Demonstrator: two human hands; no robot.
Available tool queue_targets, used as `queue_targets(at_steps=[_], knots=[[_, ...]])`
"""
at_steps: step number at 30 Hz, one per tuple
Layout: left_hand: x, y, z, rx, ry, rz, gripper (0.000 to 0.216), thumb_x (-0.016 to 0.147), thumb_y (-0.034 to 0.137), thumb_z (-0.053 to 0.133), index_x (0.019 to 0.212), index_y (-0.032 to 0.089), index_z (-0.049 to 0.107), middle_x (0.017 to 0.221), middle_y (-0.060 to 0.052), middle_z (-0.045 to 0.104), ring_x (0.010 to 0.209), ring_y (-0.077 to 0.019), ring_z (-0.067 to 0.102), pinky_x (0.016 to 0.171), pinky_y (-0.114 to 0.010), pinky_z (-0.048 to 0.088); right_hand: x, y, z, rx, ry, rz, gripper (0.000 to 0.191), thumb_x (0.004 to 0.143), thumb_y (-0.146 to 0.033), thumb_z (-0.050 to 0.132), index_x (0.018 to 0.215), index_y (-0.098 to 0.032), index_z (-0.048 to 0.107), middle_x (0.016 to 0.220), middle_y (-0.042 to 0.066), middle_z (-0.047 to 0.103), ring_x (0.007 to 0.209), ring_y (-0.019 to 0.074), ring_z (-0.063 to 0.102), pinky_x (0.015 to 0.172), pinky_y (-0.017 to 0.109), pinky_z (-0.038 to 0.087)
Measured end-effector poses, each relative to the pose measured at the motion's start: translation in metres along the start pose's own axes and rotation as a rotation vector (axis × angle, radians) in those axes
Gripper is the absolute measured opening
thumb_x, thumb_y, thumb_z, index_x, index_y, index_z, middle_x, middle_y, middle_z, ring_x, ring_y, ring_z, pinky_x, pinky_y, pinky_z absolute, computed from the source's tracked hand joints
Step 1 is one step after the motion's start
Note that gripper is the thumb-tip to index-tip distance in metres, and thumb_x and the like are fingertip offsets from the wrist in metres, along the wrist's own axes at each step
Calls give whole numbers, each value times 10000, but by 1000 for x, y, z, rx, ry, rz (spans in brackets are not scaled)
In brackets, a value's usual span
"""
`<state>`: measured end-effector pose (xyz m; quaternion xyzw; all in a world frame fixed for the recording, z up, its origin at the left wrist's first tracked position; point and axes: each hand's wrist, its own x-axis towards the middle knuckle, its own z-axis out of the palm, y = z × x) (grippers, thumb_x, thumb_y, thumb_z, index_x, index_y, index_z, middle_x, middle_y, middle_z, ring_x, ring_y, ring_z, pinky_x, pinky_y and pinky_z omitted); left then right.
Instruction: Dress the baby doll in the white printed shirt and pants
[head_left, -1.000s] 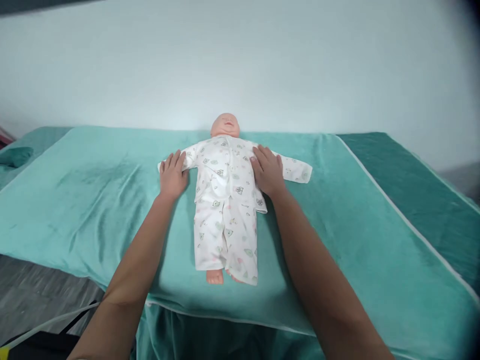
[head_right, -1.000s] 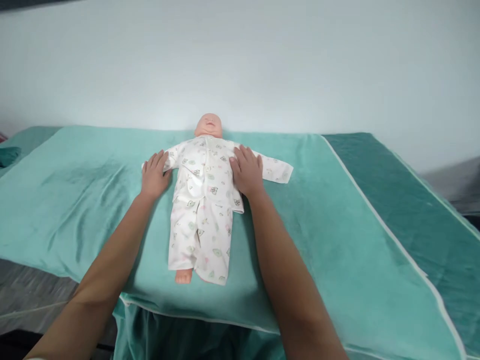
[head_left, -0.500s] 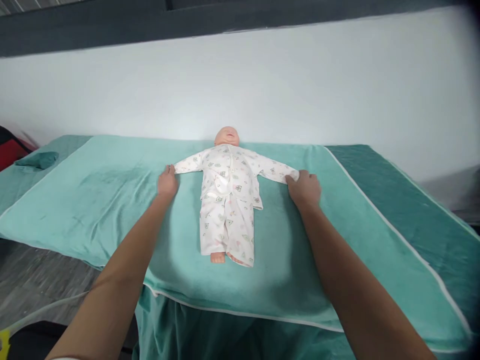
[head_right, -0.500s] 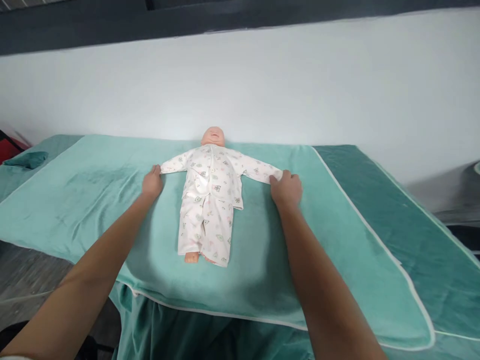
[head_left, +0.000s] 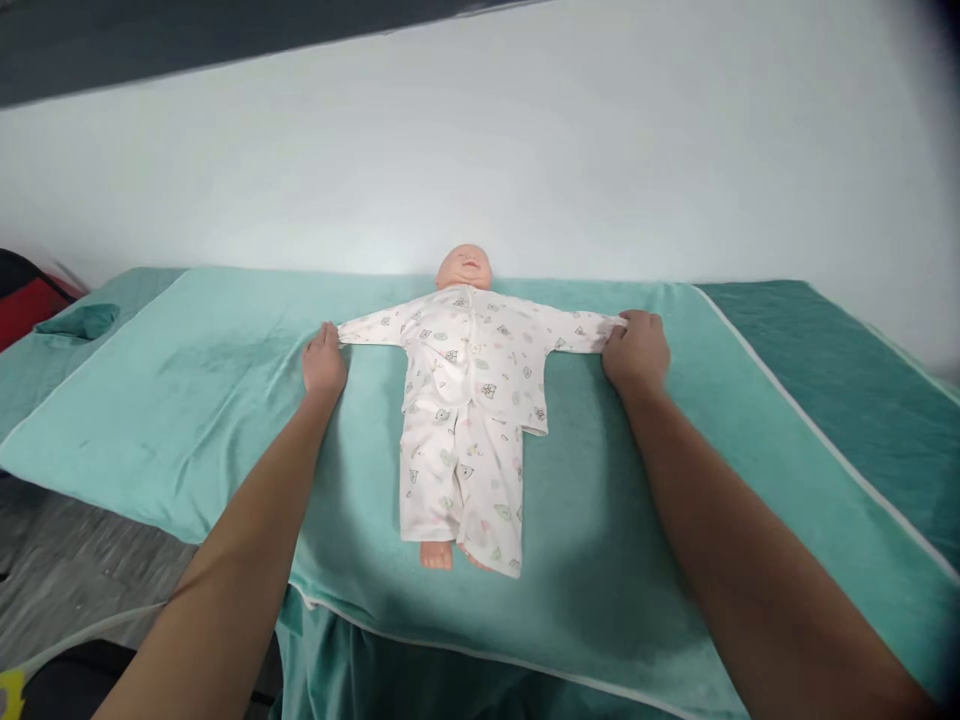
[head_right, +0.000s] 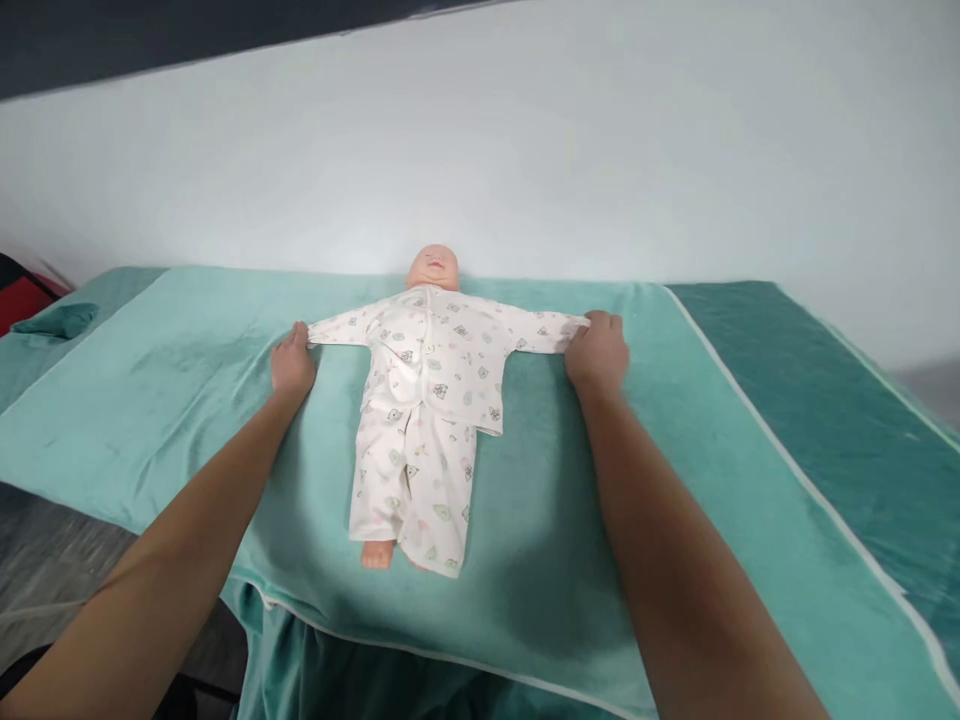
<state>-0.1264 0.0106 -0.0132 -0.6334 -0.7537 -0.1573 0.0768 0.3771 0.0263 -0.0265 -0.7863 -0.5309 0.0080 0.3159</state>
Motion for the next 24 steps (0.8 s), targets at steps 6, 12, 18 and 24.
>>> queue_targets(at_steps=[6,12,18,24], knots=[[-1,3,-4,-11,3,-11,594,928,91,320,1476,140,543,1518,-142,589,1369,-325,564,1120,-462,429,2,13,6,167,211,-65,318,920,-172,465,1120,-161,711,1285,277,578,1212,362,530,1030,480,379],[-6,1,-4,-53,38,2,537,912,102,365,1368,180,637,1416,-127,668,1308,-304,605,1067,-432,446,-35,-17,1,115,75,-294,386,955,-293,477,1266,-131,637,1460,228,569,1379,337,485,1167,526,352],[-19,-2,-7,-76,33,-1,598,906,97,347,1451,169,583,1501,-129,605,1404,-300,535,1141,-445,404,-111,-65,-7,330,-21,-328,468,964,-389,465,1339,-144,600,1491,206,582,1420,315,503,1194,545,377],[-36,-1,-14,-70,-53,17,626,943,183,351,1558,112,443,1584,-154,515,1521,-272,405,1269,-456,259,-176,-126,-40,709,-15,-521,310,976,-371,515,1221,-239,654,1360,109,682,1308,263,598,1139,500,457]])
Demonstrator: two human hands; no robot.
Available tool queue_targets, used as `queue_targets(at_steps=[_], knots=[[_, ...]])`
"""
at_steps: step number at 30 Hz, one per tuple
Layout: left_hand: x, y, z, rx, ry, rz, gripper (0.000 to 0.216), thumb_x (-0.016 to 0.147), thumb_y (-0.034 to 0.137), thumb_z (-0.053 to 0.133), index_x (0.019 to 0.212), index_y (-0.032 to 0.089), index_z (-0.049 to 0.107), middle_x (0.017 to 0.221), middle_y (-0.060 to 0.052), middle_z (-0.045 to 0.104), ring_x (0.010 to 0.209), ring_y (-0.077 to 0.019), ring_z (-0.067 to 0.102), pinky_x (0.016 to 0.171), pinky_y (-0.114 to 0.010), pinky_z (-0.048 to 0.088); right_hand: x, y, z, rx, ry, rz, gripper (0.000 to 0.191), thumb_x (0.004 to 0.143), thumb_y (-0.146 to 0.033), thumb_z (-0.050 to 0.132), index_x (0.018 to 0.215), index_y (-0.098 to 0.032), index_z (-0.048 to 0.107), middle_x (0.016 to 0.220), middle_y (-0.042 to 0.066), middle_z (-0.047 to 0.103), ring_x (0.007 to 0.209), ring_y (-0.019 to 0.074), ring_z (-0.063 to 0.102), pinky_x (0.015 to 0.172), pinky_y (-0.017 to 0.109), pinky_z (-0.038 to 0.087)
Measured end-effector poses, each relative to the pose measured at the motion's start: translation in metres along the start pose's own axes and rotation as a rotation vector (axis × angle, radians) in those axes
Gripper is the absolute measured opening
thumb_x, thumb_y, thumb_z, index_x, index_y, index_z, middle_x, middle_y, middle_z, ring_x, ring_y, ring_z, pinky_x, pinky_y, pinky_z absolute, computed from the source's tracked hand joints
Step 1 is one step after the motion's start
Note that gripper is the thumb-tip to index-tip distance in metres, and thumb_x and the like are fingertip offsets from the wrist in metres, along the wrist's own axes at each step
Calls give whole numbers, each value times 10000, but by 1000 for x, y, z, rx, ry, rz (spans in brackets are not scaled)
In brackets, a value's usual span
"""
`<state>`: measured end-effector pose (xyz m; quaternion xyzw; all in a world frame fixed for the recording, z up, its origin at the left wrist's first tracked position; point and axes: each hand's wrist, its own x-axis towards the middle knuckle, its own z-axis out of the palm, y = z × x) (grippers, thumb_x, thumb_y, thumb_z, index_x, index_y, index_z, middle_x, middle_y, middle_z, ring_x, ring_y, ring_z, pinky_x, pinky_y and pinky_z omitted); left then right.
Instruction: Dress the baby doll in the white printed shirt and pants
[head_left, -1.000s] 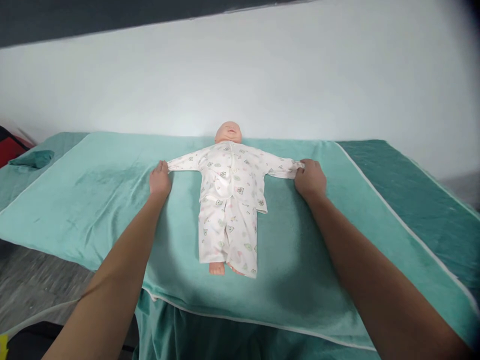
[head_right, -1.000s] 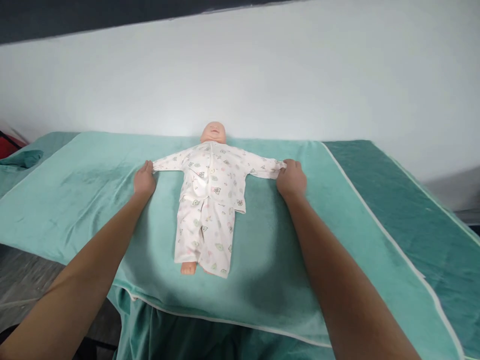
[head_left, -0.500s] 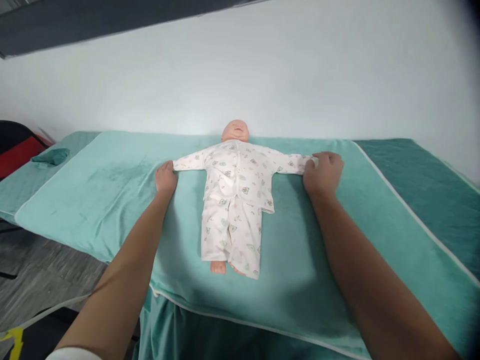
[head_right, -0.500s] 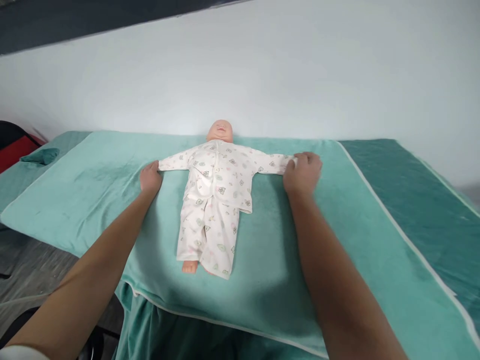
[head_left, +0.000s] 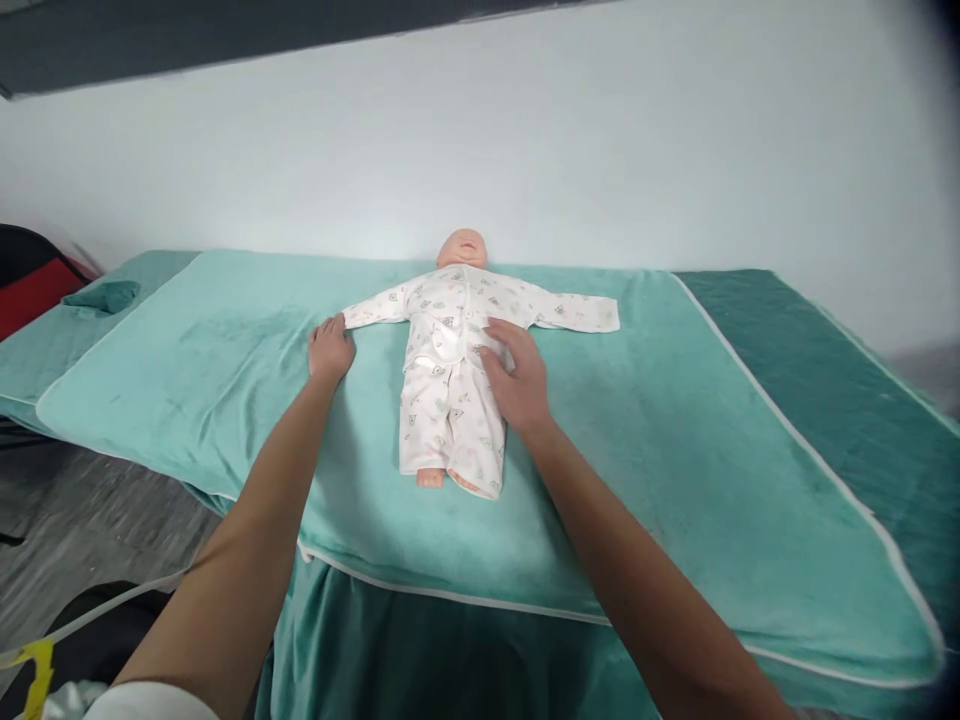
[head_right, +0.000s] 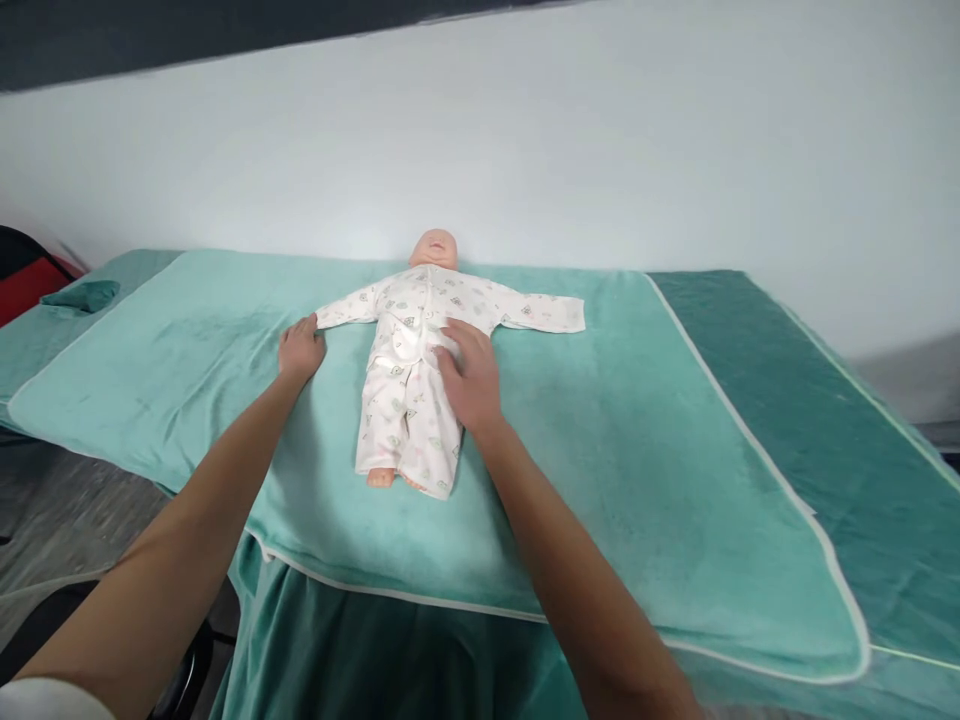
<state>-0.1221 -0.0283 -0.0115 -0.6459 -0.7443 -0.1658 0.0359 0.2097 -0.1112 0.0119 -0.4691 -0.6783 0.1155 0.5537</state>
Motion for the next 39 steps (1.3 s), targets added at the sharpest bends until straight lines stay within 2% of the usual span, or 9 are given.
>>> queue_targets(at_steps=[5,8,14,20,25,29,33,36,39], knots=[[-8,0,-2,-20,-13,-14,627,946,207,354,1562,131,444,1586,-134,518,1527,-258,396,1286,-448,234,19,-54,13,-306,-456,-260,239,953,-249,564,1156,-239,690,1210,102,706,1127,304,610,955,479,474],[-8,-1,-1,-43,33,-24,599,937,201,376,1520,157,507,1546,-127,563,1500,-260,430,1270,-443,266,30,-65,19,-500,-595,-310,205,983,-191,508,1045,-209,702,1089,122,690,991,294,592,825,429,446],[-6,-2,1,-90,73,-50,535,919,192,426,1422,175,606,1477,-125,623,1447,-290,481,1218,-456,322,26,-78,14,-375,-598,-380,289,1067,-218,394,1005,-203,676,1030,91,669,965,239,581,812,374,422],[-5,-1,1,-97,79,-54,497,923,191,439,1383,183,628,1444,-122,650,1428,-284,500,1198,-452,335,13,-86,14,-496,-659,-352,278,1034,-171,438,920,-213,688,971,90,687,896,255,586,762,404,416],[-5,-2,1,-96,85,-50,487,923,196,450,1375,189,632,1433,-121,657,1415,-289,510,1184,-456,342,12,-86,43,-492,-648,-389,247,1009,-255,568,1200,-149,683,1421,172,626,1375,331,517,1141,509,400],[-5,-3,2,-111,93,-49,478,923,195,448,1361,188,639,1427,-124,660,1417,-287,511,1183,-453,339,0,-90,55,-512,-866,-375,243,1007,-326,600,1061,-131,735,1215,170,740,1443,333,499,1281,546,253],[-5,-2,2,-108,104,-61,465,918,199,455,1339,204,653,1426,-111,664,1412,-279,518,1173,-441,343,-21,-107,31,-332,-998,-328,239,1025,-348,585,1091,-161,720,1107,101,762,1314,268,610,1299,524,231],[-4,-1,1,-114,117,-64,462,914,193,458,1332,204,655,1402,-110,679,1387,-287,536,1158,-446,351,-42,-118,-1,-190,-954,-273,358,1031,-433,566,1300,-206,634,1344,86,687,1359,240,569,1293,518,261],[-3,-1,1,-124,124,-70,488,913,185,460,1373,200,620,1393,-117,683,1362,-299,549,1139,-455,360,-63,-119,-24,-218,-858,-268,630,886,-520,744,1394,-201,555,1516,133,555,1455,314,459,1234,538,355]])
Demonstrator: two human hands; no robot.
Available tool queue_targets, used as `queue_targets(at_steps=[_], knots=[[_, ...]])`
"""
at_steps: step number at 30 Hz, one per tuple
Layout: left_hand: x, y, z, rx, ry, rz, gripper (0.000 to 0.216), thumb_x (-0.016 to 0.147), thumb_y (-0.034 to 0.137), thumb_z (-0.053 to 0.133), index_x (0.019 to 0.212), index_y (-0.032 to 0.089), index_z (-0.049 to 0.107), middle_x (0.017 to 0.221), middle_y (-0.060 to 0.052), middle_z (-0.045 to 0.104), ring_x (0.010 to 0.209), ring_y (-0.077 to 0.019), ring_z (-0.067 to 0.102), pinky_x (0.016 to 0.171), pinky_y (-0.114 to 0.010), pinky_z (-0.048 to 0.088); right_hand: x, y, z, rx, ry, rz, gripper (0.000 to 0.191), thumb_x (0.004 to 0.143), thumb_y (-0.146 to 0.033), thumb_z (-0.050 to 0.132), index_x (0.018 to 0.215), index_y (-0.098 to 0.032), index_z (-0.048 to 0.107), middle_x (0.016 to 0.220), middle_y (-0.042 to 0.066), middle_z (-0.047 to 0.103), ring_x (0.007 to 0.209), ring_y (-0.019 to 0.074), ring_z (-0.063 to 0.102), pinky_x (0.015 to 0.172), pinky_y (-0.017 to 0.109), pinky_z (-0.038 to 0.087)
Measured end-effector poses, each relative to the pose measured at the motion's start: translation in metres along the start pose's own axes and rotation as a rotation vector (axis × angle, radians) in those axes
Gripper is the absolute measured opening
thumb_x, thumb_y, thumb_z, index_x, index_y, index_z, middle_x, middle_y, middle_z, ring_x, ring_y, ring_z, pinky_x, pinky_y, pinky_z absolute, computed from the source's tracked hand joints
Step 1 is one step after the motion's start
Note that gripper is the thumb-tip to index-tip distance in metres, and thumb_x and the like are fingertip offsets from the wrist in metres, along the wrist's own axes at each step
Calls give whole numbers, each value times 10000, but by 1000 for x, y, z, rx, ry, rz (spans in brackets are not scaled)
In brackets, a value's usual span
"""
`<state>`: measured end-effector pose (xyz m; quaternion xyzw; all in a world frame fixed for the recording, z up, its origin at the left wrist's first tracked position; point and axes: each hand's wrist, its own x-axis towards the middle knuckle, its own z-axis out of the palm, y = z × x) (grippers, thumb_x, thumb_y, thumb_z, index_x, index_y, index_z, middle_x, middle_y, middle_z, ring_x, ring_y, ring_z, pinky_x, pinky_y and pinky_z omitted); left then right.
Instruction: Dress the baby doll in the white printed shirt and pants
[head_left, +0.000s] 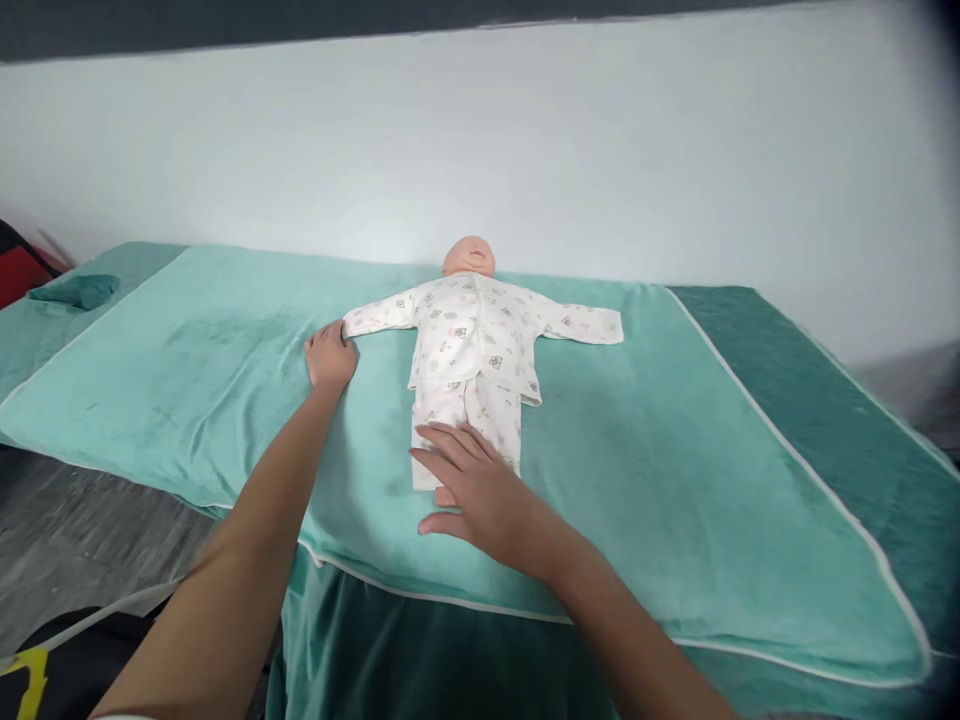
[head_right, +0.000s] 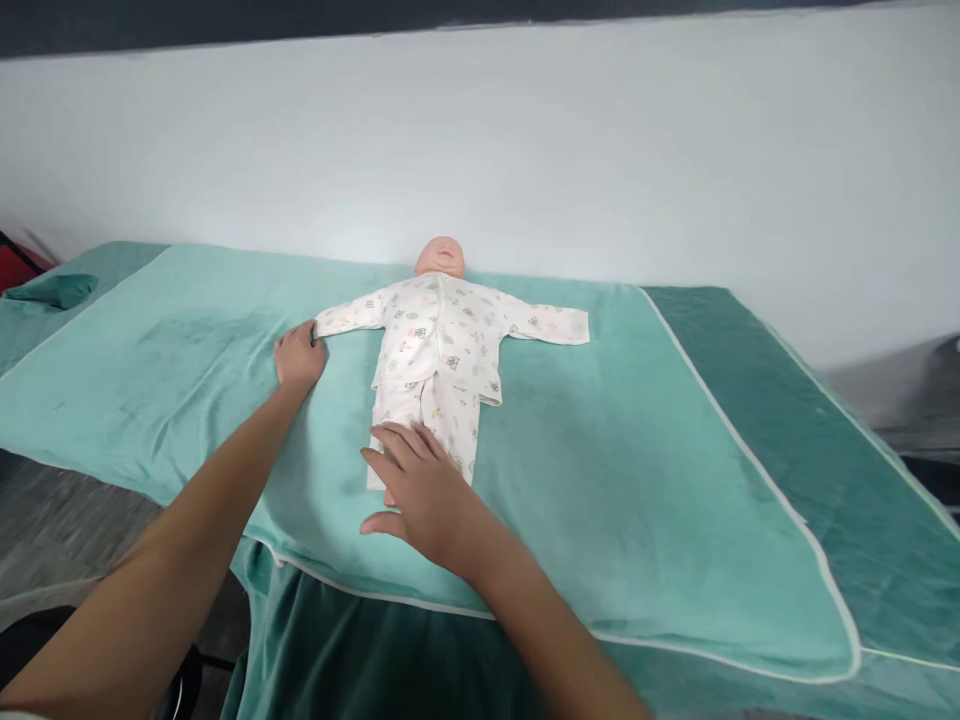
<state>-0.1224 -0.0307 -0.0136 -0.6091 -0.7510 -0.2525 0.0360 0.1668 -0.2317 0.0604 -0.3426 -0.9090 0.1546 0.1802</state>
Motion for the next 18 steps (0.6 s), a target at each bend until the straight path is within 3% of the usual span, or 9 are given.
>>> queue_targets(at_steps=[2,4,9,13,18], knots=[[1,0,1,0,0,-4,496,915,185,461,1389,205,604,1389,-121,683,1351,-311,552,1129,-469,361,-14,1,6,-70,82,87,701,757,-468,878,1321,-178,582,1447,161,588,1357,348,529,1135,522,447],[3,-1,2,8,1,-4,494,915,184,459,1386,207,607,1387,-123,684,1348,-320,551,1120,-478,362,-22,2,15,-133,153,177,601,709,-379,930,1181,-175,618,1259,133,671,1178,327,616,1013,484,500],[5,-3,3,23,3,5,495,911,179,453,1379,190,616,1398,-124,680,1348,-314,553,1109,-474,373,-24,4,31,-209,193,181,196,909,-246,752,857,-198,569,855,15,656,860,222,611,868,402,472],[5,-2,2,23,-3,3,481,903,172,454,1347,193,640,1383,-123,689,1351,-307,554,1117,-466,372,-21,-3,23,-188,255,151,217,891,-67,661,797,-207,525,804,-3,615,809,192,563,839,352,429],[6,-3,2,21,-4,-3,466,900,171,455,1322,203,652,1350,-127,699,1339,-310,562,1114,-461,380,-22,-23,5,-7,354,126,212,928,-90,616,818,-215,484,803,-18,593,792,161,543,816,312,411]])
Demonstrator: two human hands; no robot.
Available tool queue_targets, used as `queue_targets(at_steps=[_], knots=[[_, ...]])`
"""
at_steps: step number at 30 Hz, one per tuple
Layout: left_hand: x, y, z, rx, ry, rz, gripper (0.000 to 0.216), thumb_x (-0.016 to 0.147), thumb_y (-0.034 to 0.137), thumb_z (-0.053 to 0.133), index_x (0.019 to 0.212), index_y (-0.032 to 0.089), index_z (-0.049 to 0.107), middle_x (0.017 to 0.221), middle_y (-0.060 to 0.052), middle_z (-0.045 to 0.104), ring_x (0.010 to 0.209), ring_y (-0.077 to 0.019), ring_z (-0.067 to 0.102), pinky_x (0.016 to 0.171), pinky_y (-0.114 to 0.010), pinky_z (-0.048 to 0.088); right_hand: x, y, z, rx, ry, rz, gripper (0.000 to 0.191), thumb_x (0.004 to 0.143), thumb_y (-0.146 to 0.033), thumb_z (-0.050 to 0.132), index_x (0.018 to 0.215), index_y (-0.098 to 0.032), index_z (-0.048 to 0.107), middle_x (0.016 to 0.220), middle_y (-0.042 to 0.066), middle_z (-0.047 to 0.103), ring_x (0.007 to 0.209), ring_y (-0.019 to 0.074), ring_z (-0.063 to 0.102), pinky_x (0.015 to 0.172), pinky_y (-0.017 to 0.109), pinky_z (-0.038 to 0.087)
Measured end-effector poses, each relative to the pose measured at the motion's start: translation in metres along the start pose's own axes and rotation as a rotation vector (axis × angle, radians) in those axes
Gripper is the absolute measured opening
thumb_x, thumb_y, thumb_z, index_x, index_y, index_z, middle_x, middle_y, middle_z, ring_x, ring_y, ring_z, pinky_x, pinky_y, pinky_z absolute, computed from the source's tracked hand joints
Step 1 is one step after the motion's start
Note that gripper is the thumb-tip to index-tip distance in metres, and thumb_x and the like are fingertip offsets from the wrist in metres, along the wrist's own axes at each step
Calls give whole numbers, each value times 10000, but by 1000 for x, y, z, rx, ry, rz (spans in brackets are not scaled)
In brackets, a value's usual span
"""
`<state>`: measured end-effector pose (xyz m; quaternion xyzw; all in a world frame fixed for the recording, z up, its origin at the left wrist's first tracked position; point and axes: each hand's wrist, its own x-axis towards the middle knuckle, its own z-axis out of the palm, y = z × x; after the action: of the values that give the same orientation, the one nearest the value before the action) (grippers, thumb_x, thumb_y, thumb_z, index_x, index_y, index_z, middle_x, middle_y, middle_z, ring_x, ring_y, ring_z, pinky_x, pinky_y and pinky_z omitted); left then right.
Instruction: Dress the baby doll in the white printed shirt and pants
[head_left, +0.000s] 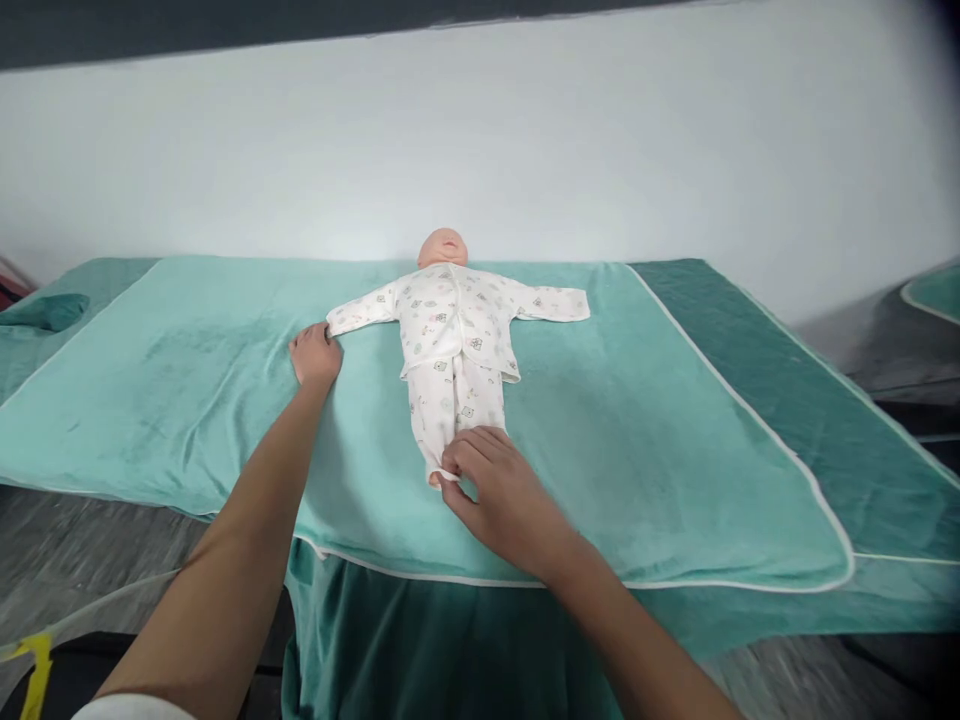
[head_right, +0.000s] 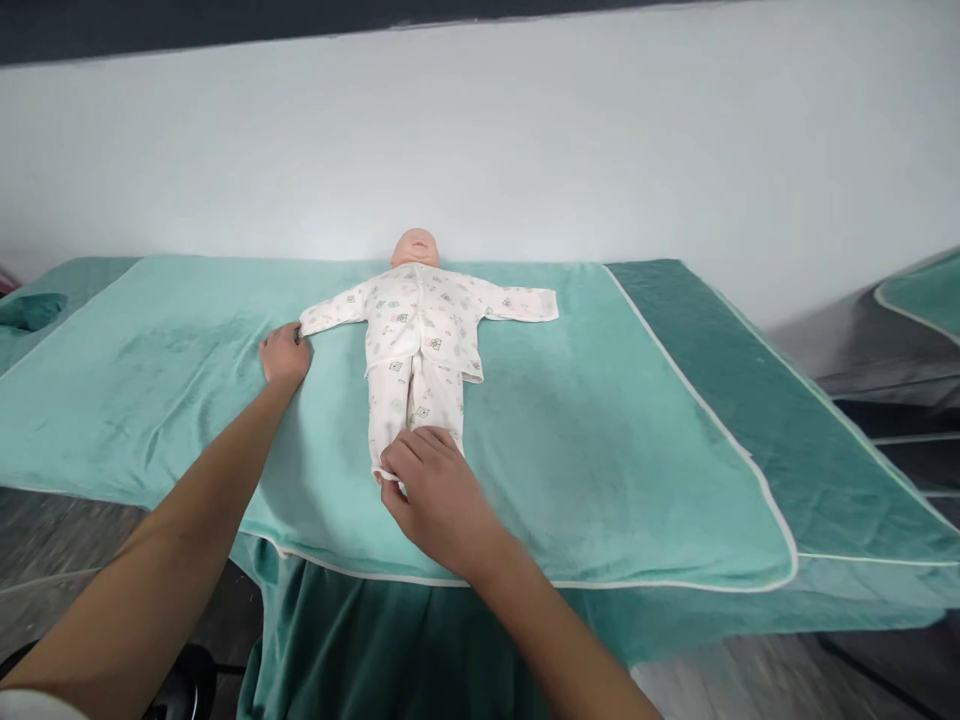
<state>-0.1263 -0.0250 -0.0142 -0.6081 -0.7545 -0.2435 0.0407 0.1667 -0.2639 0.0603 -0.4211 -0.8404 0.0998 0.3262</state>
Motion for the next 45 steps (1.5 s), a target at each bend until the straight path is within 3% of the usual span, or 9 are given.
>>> queue_targets(at_steps=[6,10,18,21,25,30,36,39,45], knots=[[1,-3,2,-35,1,-16,448,911,185,459,1323,201,636,1317,-149,699,1311,-324,574,1112,-466,381,-7,-3,16,-185,-116,4,140,934,-233,716,946,-194,582,933,32,643,869,213,547,796,348,410],[1,-3,2,-32,-2,-14,433,907,172,458,1294,204,648,1305,-143,705,1311,-314,573,1108,-461,381,-14,1,28,-299,-100,-51,111,952,-110,617,896,-206,608,906,47,620,859,218,512,792,357,398],[1,-3,1,-22,-4,-7,420,898,171,458,1263,210,663,1284,-124,719,1293,-299,584,1102,-447,387,-31,10,58,-242,219,-132,254,940,33,502,899,-183,629,817,37,604,816,188,507,902,373,462],[0,-3,2,-31,-8,-13,411,899,167,458,1249,217,668,1287,-124,717,1300,-301,578,1111,-449,378,-34,6,57,-168,244,-130,191,949,-14,562,950,-192,628,844,41,629,825,193,552,886,382,491],[0,-2,1,-53,-3,-19,395,901,164,458,1227,213,675,1283,-136,714,1302,-314,573,1109,-467,373,-50,5,43,-26,311,-23,276,923,-146,709,1164,-220,597,1057,85,649,1030,238,615,947,427,536],[-1,0,0,-27,-5,-40,385,926,178,445,1249,211,652,1253,-138,718,1280,-309,588,1091,-453,390,-81,28,42,-18,490,338,476,951,-347,695,1359,-219,486,1273,162,577,1190,306,584,953,523,550],[-1,-1,1,-43,-4,-33,395,908,154,452,1251,216,637,1248,-140,712,1287,-307,585,1095,-456,383,-78,40,46,94,366,548,246,916,-380,744,1046,-228,600,955,37,643,819,194,629,711,336,555],[-1,-2,1,-43,3,-33,392,904,149,454,1239,210,647,1246,-142,714,1283,-308,588,1094,-457,383,-69,37,39,88,371,464,143,946,-288,697,888,-233,577,835,4,636,728,163,614,642,289,517],[-1,-1,0,-44,-4,-28,388,900,152,456,1228,208,655,1247,-134,720,1284,-309,587,1098,-458,385,-78,37,34,-38,422,254,120,935,-134,621,932,-250,595,864,20,663,762,174,665,658,301,545]])
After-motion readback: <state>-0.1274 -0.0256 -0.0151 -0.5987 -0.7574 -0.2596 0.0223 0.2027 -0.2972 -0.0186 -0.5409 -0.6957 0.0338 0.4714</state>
